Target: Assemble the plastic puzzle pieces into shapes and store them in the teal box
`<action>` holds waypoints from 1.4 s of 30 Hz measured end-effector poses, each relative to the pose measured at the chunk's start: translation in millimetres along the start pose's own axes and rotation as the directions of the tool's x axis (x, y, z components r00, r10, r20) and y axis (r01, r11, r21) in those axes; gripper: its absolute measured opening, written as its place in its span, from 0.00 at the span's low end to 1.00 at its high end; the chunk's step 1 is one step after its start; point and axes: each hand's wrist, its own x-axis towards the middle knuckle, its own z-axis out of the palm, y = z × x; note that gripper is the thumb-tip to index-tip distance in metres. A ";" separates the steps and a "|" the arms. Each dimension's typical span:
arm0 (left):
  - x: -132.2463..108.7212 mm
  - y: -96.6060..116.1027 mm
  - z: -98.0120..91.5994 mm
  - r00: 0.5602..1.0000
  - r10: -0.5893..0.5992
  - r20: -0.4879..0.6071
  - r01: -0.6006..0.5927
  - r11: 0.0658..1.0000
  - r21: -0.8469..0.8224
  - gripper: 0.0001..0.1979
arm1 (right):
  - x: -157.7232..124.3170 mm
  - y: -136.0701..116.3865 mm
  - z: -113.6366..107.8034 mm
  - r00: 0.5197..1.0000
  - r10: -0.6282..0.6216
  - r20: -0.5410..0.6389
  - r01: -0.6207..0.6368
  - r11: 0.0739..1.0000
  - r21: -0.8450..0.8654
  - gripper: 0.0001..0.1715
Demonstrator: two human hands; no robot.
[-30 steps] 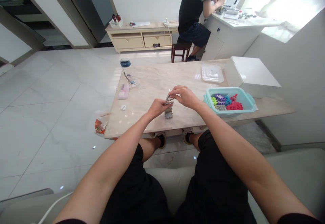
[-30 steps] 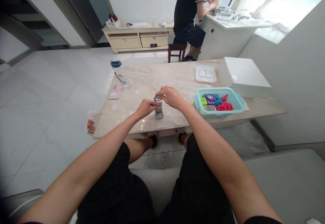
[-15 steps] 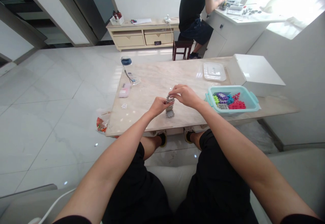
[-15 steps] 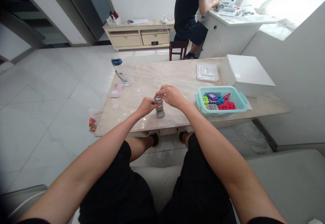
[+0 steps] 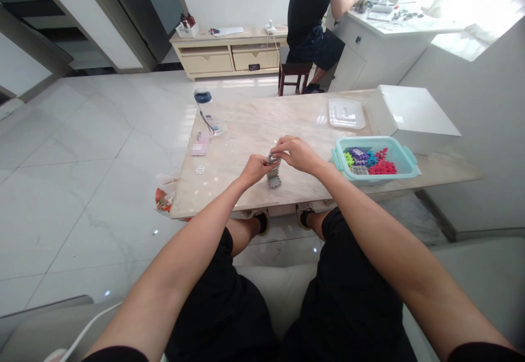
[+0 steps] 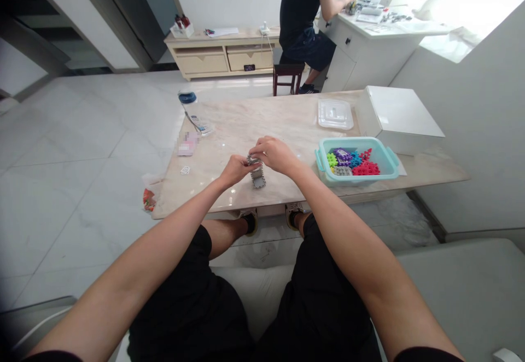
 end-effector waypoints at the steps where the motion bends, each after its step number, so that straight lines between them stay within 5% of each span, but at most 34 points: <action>1: 0.0 -0.2 -0.2 1.000 -0.007 -0.002 0.007 1.000 0.004 0.34 | 0.1 -0.7 -0.8 1.000 0.001 0.006 -0.001 1.000 -0.001 0.14; 15: 1.7 -4.8 -4.0 0.998 -0.038 0.058 0.034 0.997 0.069 0.25 | 6.3 -6.2 0.0 0.977 0.159 0.142 -0.129 0.971 -0.200 0.07; 25: -2.4 -21.8 -6.3 0.966 -0.199 0.166 0.145 0.946 0.290 0.08 | 4.7 7.4 9.0 0.980 0.182 0.084 -0.167 0.973 -0.162 0.09; 42: -8.6 -40.2 26.8 0.821 -0.538 0.192 0.503 0.840 0.201 0.08 | -10.8 45.3 10.9 0.933 0.359 -0.028 -0.353 0.926 0.132 0.02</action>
